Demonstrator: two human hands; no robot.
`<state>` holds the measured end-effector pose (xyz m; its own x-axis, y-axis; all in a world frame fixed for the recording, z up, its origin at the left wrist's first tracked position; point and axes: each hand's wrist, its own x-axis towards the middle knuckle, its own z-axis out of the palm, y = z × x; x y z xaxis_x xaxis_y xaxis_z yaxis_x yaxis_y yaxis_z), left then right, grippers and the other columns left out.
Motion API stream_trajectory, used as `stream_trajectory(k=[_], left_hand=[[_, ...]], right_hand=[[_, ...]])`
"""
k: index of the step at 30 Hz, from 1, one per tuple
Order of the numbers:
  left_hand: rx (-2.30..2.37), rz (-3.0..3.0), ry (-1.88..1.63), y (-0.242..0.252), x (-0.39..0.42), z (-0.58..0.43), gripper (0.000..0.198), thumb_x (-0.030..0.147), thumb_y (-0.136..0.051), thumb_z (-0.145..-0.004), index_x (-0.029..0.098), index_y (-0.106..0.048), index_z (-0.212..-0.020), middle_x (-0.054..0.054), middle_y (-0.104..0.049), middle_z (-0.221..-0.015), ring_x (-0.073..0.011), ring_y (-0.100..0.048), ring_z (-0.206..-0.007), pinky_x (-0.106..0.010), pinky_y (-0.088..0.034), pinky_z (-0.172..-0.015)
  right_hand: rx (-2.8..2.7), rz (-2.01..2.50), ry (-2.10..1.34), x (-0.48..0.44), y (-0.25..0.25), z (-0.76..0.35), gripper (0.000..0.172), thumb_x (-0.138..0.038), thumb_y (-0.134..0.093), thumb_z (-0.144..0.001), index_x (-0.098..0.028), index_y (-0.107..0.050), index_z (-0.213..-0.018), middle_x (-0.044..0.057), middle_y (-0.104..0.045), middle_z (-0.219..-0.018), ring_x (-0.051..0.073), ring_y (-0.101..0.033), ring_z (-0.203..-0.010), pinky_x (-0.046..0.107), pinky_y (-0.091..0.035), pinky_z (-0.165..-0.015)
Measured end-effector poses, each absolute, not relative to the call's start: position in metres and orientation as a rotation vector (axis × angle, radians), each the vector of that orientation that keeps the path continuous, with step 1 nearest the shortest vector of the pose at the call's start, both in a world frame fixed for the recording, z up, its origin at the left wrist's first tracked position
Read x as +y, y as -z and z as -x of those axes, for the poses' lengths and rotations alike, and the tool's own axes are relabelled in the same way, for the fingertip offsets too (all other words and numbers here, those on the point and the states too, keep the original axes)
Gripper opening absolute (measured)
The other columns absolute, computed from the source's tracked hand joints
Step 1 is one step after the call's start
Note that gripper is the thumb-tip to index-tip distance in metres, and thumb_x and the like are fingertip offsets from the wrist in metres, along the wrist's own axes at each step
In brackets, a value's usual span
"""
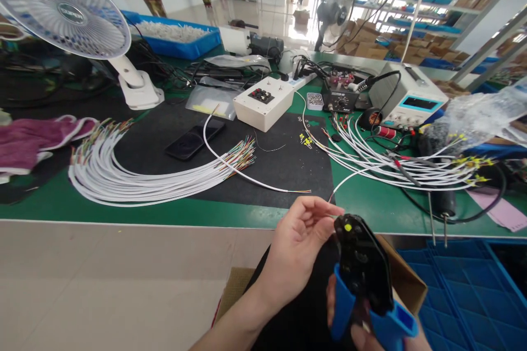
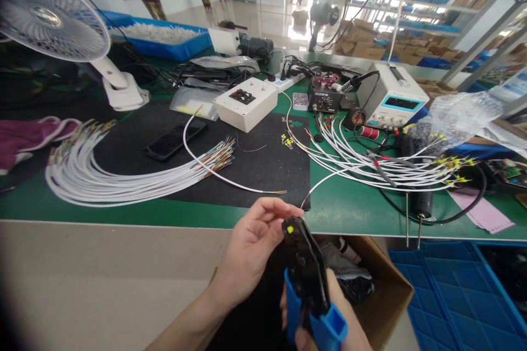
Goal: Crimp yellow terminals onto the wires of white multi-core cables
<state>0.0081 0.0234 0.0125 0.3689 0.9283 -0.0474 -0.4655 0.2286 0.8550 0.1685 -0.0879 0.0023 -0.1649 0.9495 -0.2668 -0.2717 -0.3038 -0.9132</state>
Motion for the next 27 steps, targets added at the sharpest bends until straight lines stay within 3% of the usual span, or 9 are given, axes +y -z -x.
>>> stream_trajectory(k=[2, 5, 7, 13, 20, 23, 27], left_hand=[[0.766, -0.922, -1.084, -0.008, 0.027, -0.003, 0.022, 0.036, -0.071, -0.1, 0.018, -0.063, -0.11, -0.008, -0.074, -0.11, -0.0165, -0.069, -0.094, -0.027, -0.053, -0.087], [0.875, -0.948, -1.097, -0.003, 0.028, 0.005, 0.021, 0.036, -0.07, -0.1, 0.019, -0.062, -0.109, -0.004, -0.071, -0.101, -0.0146, -0.067, -0.088, -0.026, -0.053, -0.085], [0.908, -0.961, -1.1, 0.0, 0.027, 0.009, 0.02, 0.035, -0.07, -0.1, 0.019, -0.062, -0.109, -0.003, -0.07, -0.097, -0.014, -0.066, -0.087, -0.025, -0.052, -0.083], [0.959, -1.025, -1.085, 0.002, 0.028, 0.013, 0.018, 0.035, -0.069, -0.101, 0.019, -0.063, -0.106, -0.002, -0.07, -0.092, -0.0138, -0.065, -0.084, -0.024, -0.05, -0.081], [1.103, -1.327, -1.091, 0.013, 0.035, 0.021, 0.015, 0.035, -0.065, -0.103, 0.021, -0.064, -0.109, -0.003, -0.069, -0.101, -0.0173, -0.067, -0.093, -0.029, -0.052, -0.085], [1.227, -1.784, -1.091, 0.02, 0.049, 0.024, 0.011, 0.029, -0.062, -0.105, 0.022, -0.064, -0.114, -0.005, -0.069, -0.111, -0.0198, -0.065, -0.105, -0.033, -0.051, -0.094], [1.381, -2.376, -0.93, 0.028, 0.076, 0.021, 0.016, 0.02, -0.066, -0.101, 0.021, -0.065, -0.117, -0.009, -0.066, -0.121, -0.0264, -0.06, -0.117, -0.042, -0.049, -0.101]], right_hand=[[-1.173, 1.399, -1.273, -0.083, -0.003, -0.178, 0.02, -0.027, -0.073, -0.081, -0.027, -0.057, -0.092, 0.007, -0.075, -0.111, 0.024, -0.071, -0.084, 0.036, -0.057, -0.076], [-1.72, 1.672, -0.548, -0.078, -0.002, -0.197, 0.033, -0.015, -0.068, -0.071, -0.028, -0.048, -0.095, 0.01, -0.068, -0.133, 0.029, -0.071, -0.106, 0.037, -0.056, -0.083], [-1.938, 1.691, -0.335, -0.075, -0.002, -0.206, 0.041, -0.013, -0.065, -0.066, -0.028, -0.045, -0.098, 0.013, -0.064, -0.138, 0.033, -0.069, -0.114, 0.039, -0.056, -0.082], [-2.058, 1.745, -0.105, -0.065, -0.005, -0.206, 0.039, -0.016, -0.061, -0.07, -0.028, -0.038, -0.098, 0.017, -0.062, -0.133, 0.035, -0.069, -0.111, 0.041, -0.055, -0.078], [-2.162, 1.614, 0.196, -0.053, -0.001, -0.217, 0.029, -0.017, -0.061, -0.075, -0.024, -0.044, -0.097, 0.017, -0.063, -0.125, 0.033, -0.067, -0.108, 0.04, -0.053, -0.078], [-2.019, 1.622, 0.088, -0.046, 0.002, -0.216, 0.021, -0.017, -0.063, -0.078, -0.025, -0.046, -0.089, 0.012, -0.064, -0.124, 0.03, -0.066, -0.107, 0.039, -0.051, -0.083], [-1.677, 1.63, -0.263, -0.029, 0.004, -0.204, 0.017, -0.026, -0.07, -0.092, -0.024, -0.056, -0.083, 0.006, -0.066, -0.119, 0.024, -0.067, -0.105, 0.034, -0.05, -0.087]])
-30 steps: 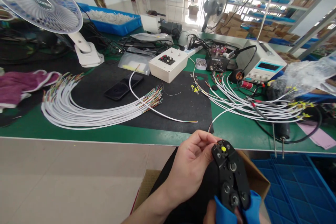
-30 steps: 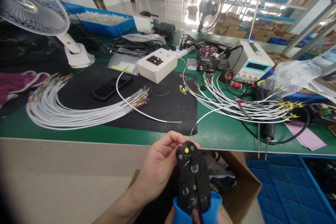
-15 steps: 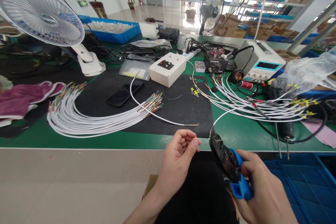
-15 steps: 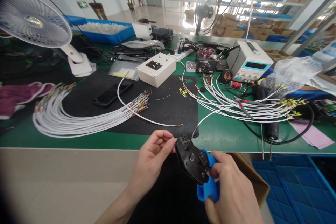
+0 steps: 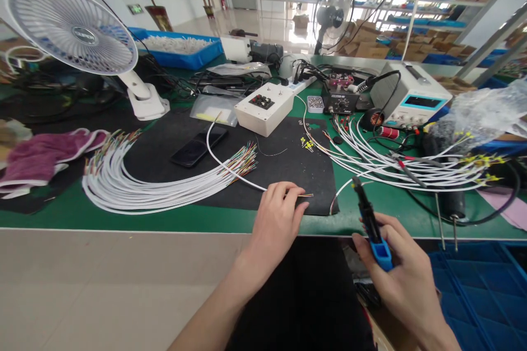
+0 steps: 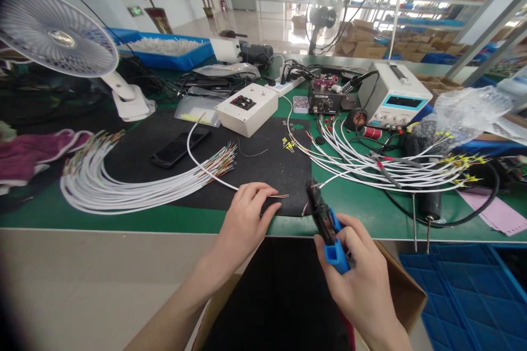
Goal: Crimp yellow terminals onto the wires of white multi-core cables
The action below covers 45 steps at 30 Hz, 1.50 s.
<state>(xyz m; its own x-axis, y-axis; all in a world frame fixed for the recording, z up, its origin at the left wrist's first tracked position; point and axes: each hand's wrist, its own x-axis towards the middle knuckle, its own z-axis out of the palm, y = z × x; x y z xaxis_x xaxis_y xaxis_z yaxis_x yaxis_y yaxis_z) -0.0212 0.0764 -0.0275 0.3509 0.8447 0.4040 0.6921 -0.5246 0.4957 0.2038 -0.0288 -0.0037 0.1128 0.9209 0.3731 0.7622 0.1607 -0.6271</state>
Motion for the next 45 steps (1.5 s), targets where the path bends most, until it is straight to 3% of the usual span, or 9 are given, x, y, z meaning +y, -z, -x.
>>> stream_trajectory(k=[6, 9, 12, 19, 26, 36, 41, 45], left_hand=[[1.423, -2.525, -0.795, 0.029, 0.099, 0.019, 0.008, 0.016, -0.061, -0.103, 0.019, -0.066, -0.098, -0.008, -0.068, -0.103, -0.0273, -0.062, -0.1, -0.041, -0.047, -0.084], [1.413, -2.526, -0.788, 0.026, 0.095, 0.021, 0.013, 0.016, -0.052, -0.107, 0.018, -0.062, -0.099, -0.008, -0.068, -0.1, -0.0246, -0.062, -0.092, -0.039, -0.045, -0.08], [1.333, -2.48, -0.814, 0.02, 0.081, 0.023, 0.012, 0.02, -0.047, -0.11, 0.02, -0.058, -0.105, -0.003, -0.068, -0.096, -0.0203, -0.062, -0.084, -0.035, -0.045, -0.078], [1.015, -2.029, -0.951, 0.007, 0.048, 0.022, 0.01, 0.022, -0.05, -0.11, 0.024, -0.059, -0.111, 0.001, -0.069, -0.098, -0.0139, -0.067, -0.088, -0.028, -0.048, -0.081], [0.894, -1.932, -0.929, 0.005, 0.043, 0.021, 0.019, 0.021, -0.057, -0.107, 0.024, -0.064, -0.125, -0.002, -0.072, -0.113, -0.0152, -0.069, -0.101, -0.027, -0.05, -0.088], [0.847, -1.797, -1.11, 0.001, 0.044, 0.016, 0.012, 0.014, -0.065, -0.102, 0.022, -0.072, -0.108, -0.001, -0.071, -0.102, -0.0132, -0.067, -0.094, -0.026, -0.052, -0.084], [0.946, -1.766, -1.181, -0.009, 0.043, 0.014, 0.009, 0.015, -0.066, -0.101, 0.022, -0.071, -0.103, -0.001, -0.069, -0.098, -0.0126, -0.065, -0.089, -0.026, -0.051, -0.079], [0.982, -1.723, -1.328, -0.026, 0.05, 0.009, 0.007, 0.016, -0.066, -0.1, 0.021, -0.071, -0.103, -0.003, -0.068, -0.098, -0.0138, -0.064, -0.088, -0.027, -0.053, -0.077]], right_hand=[[-1.382, 1.58, -0.417, -0.007, 0.004, -0.192, 0.01, -0.035, -0.073, -0.096, -0.027, -0.071, -0.09, 0.0, -0.075, -0.103, 0.021, -0.069, -0.093, 0.032, -0.05, -0.086], [-1.36, 1.577, -0.436, -0.004, 0.006, -0.19, 0.015, -0.036, -0.074, -0.096, -0.027, -0.073, -0.084, 0.0, -0.077, -0.107, 0.022, -0.071, -0.098, 0.033, -0.051, -0.089], [-1.371, 1.593, -0.466, -0.003, 0.004, -0.186, 0.008, -0.036, -0.076, -0.095, -0.03, -0.077, -0.09, -0.001, -0.078, -0.106, 0.022, -0.072, -0.101, 0.033, -0.052, -0.09], [-1.313, 1.612, -0.627, -0.002, -0.009, -0.166, 0.009, -0.041, -0.079, -0.091, -0.033, -0.081, -0.096, -0.001, -0.08, -0.108, 0.022, -0.074, -0.101, 0.033, -0.056, -0.093], [-1.301, 1.638, -0.656, -0.004, -0.01, -0.165, 0.012, -0.043, -0.079, -0.09, -0.032, -0.08, -0.093, 0.0, -0.08, -0.111, 0.023, -0.075, -0.101, 0.036, -0.057, -0.098], [-1.311, 1.561, -0.684, -0.004, -0.003, -0.17, 0.009, -0.04, -0.078, -0.092, -0.032, -0.079, -0.095, 0.0, -0.079, -0.114, 0.023, -0.074, -0.108, 0.035, -0.054, -0.102], [-1.29, 1.571, -0.627, -0.002, 0.001, -0.17, 0.017, -0.042, -0.079, -0.09, -0.026, -0.074, -0.087, 0.002, -0.08, -0.106, 0.024, -0.076, -0.099, 0.034, -0.059, -0.093], [-1.219, 1.571, -0.586, 0.001, 0.006, -0.169, 0.023, -0.041, -0.08, -0.09, -0.025, -0.072, -0.104, 0.003, -0.081, -0.105, 0.024, -0.077, -0.094, 0.033, -0.062, -0.084]])
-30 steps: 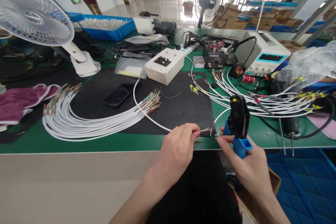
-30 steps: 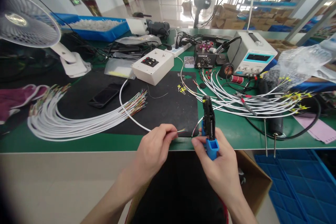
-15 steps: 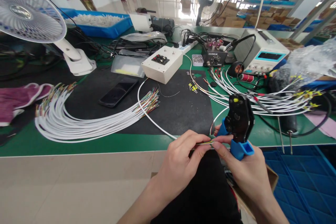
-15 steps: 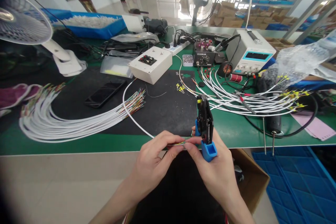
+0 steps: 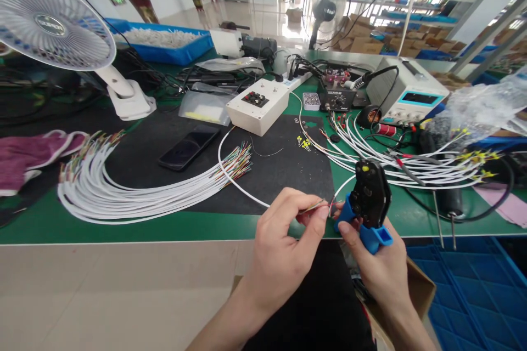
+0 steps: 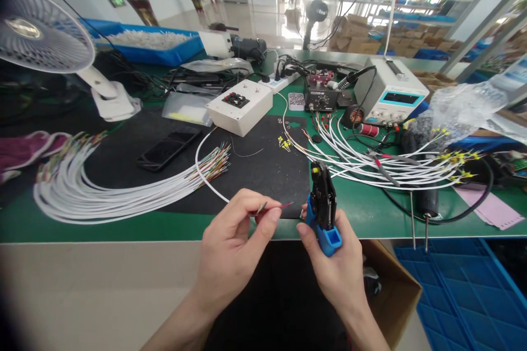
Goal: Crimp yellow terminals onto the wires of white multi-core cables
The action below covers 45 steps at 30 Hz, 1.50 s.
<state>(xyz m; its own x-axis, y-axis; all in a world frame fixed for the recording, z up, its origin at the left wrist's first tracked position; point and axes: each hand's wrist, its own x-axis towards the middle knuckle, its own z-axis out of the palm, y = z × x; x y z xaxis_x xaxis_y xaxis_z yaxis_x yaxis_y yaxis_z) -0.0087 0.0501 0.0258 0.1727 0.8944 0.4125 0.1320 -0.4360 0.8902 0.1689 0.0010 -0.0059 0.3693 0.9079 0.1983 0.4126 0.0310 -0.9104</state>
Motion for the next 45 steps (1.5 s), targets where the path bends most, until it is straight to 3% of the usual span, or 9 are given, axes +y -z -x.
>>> stream_trajectory(k=[6, 20, 23, 26, 30, 34, 40, 45], left_hand=[[0.953, -1.769, -1.469, -0.05, 0.071, -0.002, 0.011, 0.018, -0.07, -0.099, 0.021, -0.077, -0.108, -0.003, -0.069, -0.099, -0.0108, -0.063, -0.08, -0.022, -0.055, -0.07], [0.97, -1.8, -1.449, -0.054, 0.076, -0.004, 0.011, 0.019, -0.069, -0.1, 0.02, -0.077, -0.107, -0.002, -0.066, -0.099, -0.01, -0.06, -0.078, -0.022, -0.054, -0.07], [0.957, -1.816, -1.45, -0.055, 0.076, -0.004, 0.011, 0.018, -0.069, -0.1, 0.02, -0.076, -0.108, -0.002, -0.066, -0.098, -0.0098, -0.06, -0.078, -0.022, -0.053, -0.07], [0.957, -1.817, -1.451, -0.056, 0.075, -0.002, 0.011, 0.018, -0.068, -0.1, 0.02, -0.076, -0.107, -0.002, -0.066, -0.097, -0.0104, -0.061, -0.079, -0.022, -0.053, -0.07], [1.004, -1.792, -1.438, -0.056, 0.072, 0.004, 0.01, 0.018, -0.068, -0.1, 0.02, -0.076, -0.104, -0.001, -0.065, -0.095, -0.0106, -0.06, -0.079, -0.022, -0.051, -0.069], [1.027, -1.756, -1.413, -0.054, 0.067, 0.014, 0.011, 0.016, -0.069, -0.099, 0.023, -0.076, -0.104, 0.0, -0.065, -0.094, -0.0105, -0.061, -0.081, -0.023, -0.051, -0.072], [1.067, -1.726, -1.394, -0.053, 0.061, 0.022, 0.01, 0.018, -0.069, -0.099, 0.024, -0.077, -0.101, -0.001, -0.065, -0.093, -0.0128, -0.061, -0.082, -0.025, -0.05, -0.07], [1.12, -1.756, -1.413, -0.052, 0.058, 0.027, 0.009, 0.018, -0.07, -0.099, 0.024, -0.076, -0.099, -0.001, -0.064, -0.091, -0.0138, -0.061, -0.081, -0.025, -0.05, -0.069]], right_hand=[[-1.257, 1.539, -0.528, 0.0, 0.006, -0.166, 0.032, -0.035, -0.08, -0.089, -0.026, -0.058, -0.11, 0.002, -0.079, -0.097, 0.019, -0.074, -0.079, 0.029, -0.06, -0.07], [-1.266, 1.518, -0.549, -0.001, 0.007, -0.162, 0.032, -0.035, -0.079, -0.089, -0.027, -0.055, -0.109, 0.001, -0.074, -0.095, 0.018, -0.069, -0.078, 0.028, -0.057, -0.069], [-1.278, 1.508, -0.551, -0.002, 0.006, -0.16, 0.037, -0.035, -0.079, -0.09, -0.029, -0.054, -0.117, 0.001, -0.074, -0.102, 0.02, -0.072, -0.085, 0.03, -0.058, -0.075], [-1.365, 1.531, -0.584, -0.004, 0.008, -0.16, 0.047, -0.039, -0.074, -0.093, -0.029, -0.054, -0.134, 0.005, -0.072, -0.12, 0.024, -0.071, -0.104, 0.036, -0.058, -0.091], [-1.5, 1.541, -0.662, -0.01, 0.012, -0.161, 0.048, -0.04, -0.063, -0.101, -0.031, -0.053, -0.146, 0.006, -0.064, -0.143, 0.028, -0.063, -0.129, 0.043, -0.049, -0.111], [-1.518, 1.553, -0.713, -0.018, 0.013, -0.154, 0.053, -0.037, -0.054, -0.105, -0.034, -0.043, -0.157, 0.005, -0.055, -0.157, 0.027, -0.051, -0.146, 0.044, -0.042, -0.121], [-1.549, 1.587, -0.561, -0.019, 0.018, -0.14, 0.061, -0.026, -0.054, -0.101, -0.033, -0.037, -0.159, 0.008, -0.055, -0.154, 0.029, -0.053, -0.142, 0.047, -0.047, -0.116], [-1.541, 1.603, -0.466, -0.01, 0.025, -0.134, 0.058, -0.016, -0.055, -0.09, -0.027, -0.05, -0.147, 0.011, -0.063, -0.137, 0.031, -0.062, -0.126, 0.048, -0.054, -0.106]])
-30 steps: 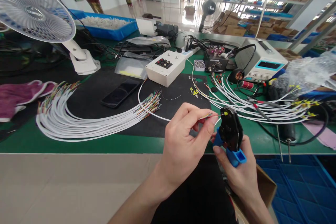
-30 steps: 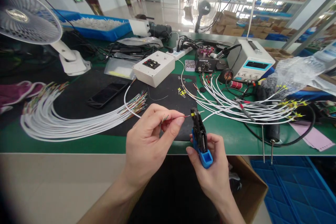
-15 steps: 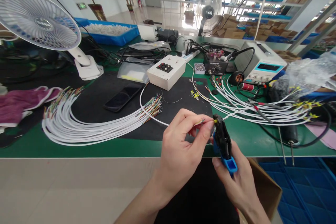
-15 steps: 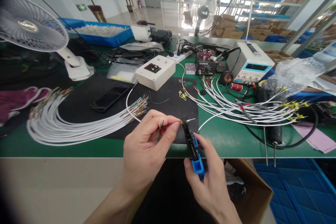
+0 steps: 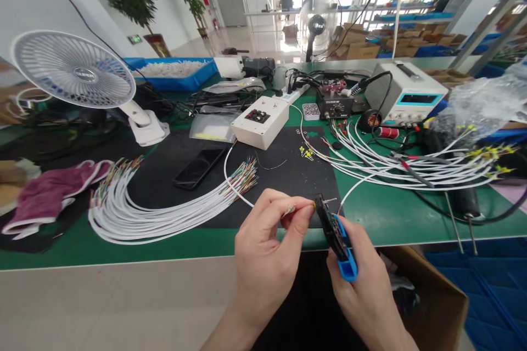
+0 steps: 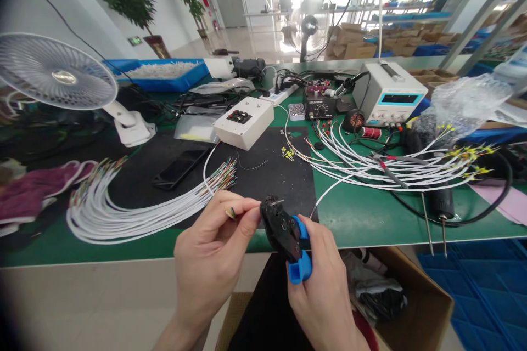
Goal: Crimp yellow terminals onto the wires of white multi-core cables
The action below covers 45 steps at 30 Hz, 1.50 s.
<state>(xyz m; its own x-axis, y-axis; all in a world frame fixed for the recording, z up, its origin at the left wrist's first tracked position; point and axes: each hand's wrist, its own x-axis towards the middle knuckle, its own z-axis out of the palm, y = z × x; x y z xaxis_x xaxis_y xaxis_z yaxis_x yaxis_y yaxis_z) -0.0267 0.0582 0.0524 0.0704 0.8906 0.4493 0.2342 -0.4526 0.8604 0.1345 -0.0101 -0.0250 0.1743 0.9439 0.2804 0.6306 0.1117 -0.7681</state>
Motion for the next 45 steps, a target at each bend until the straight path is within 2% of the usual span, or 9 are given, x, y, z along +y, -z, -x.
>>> stream_trajectory(k=[5, 10, 16, 24, 40, 45], left_hand=[[1.154, -1.77, -1.413, -0.052, 0.056, 0.03, 0.01, 0.019, -0.069, -0.099, 0.025, -0.076, -0.099, 0.0, -0.064, -0.09, -0.014, -0.061, -0.082, -0.025, -0.05, -0.07], [1.182, -1.804, -1.424, -0.054, 0.055, 0.031, 0.01, 0.017, -0.07, -0.098, 0.024, -0.076, -0.098, 0.0, -0.064, -0.091, -0.0132, -0.061, -0.081, -0.024, -0.049, -0.069], [1.182, -1.809, -1.422, -0.055, 0.054, 0.03, 0.011, 0.015, -0.07, -0.098, 0.024, -0.076, -0.096, 0.001, -0.064, -0.091, -0.0125, -0.061, -0.081, -0.023, -0.049, -0.07], [1.16, -1.792, -1.414, -0.056, 0.055, 0.03, 0.013, 0.014, -0.069, -0.098, 0.024, -0.076, -0.097, 0.001, -0.064, -0.091, -0.0118, -0.062, -0.082, -0.022, -0.05, -0.071], [1.211, -1.825, -1.354, -0.061, 0.055, 0.037, 0.013, 0.014, -0.068, -0.1, 0.023, -0.076, -0.095, 0.003, -0.064, -0.091, -0.0092, -0.061, -0.082, -0.02, -0.047, -0.074], [1.188, -1.781, -1.381, -0.059, 0.059, 0.032, 0.013, 0.015, -0.07, -0.099, 0.025, -0.077, -0.094, 0.003, -0.064, -0.09, -0.0095, -0.061, -0.081, -0.02, -0.046, -0.07]], right_hand=[[-1.516, 1.633, -0.435, -0.009, 0.022, -0.127, 0.055, -0.013, -0.055, -0.084, -0.027, -0.052, -0.137, 0.011, -0.064, -0.128, 0.033, -0.062, -0.12, 0.049, -0.054, -0.1], [-1.563, 1.653, -0.403, -0.011, 0.024, -0.127, 0.06, -0.01, -0.057, -0.083, -0.026, -0.048, -0.14, 0.012, -0.062, -0.129, 0.033, -0.059, -0.122, 0.052, -0.053, -0.102], [-1.629, 1.645, -0.302, -0.012, 0.031, -0.13, 0.063, -0.013, -0.058, -0.085, -0.027, -0.045, -0.145, 0.013, -0.064, -0.133, 0.034, -0.062, -0.124, 0.052, -0.055, -0.103], [-1.572, 1.663, -0.342, -0.009, 0.032, -0.127, 0.062, -0.01, -0.058, -0.083, -0.028, -0.048, -0.142, 0.009, -0.064, -0.124, 0.031, -0.063, -0.117, 0.05, -0.055, -0.098], [-1.578, 1.668, -0.336, -0.009, 0.034, -0.125, 0.059, -0.013, -0.057, -0.085, -0.028, -0.047, -0.142, 0.009, -0.064, -0.125, 0.031, -0.063, -0.115, 0.05, -0.055, -0.097], [-1.588, 1.663, -0.341, -0.008, 0.033, -0.127, 0.061, -0.012, -0.057, -0.084, -0.029, -0.047, -0.142, 0.008, -0.064, -0.125, 0.03, -0.063, -0.117, 0.048, -0.055, -0.096]])
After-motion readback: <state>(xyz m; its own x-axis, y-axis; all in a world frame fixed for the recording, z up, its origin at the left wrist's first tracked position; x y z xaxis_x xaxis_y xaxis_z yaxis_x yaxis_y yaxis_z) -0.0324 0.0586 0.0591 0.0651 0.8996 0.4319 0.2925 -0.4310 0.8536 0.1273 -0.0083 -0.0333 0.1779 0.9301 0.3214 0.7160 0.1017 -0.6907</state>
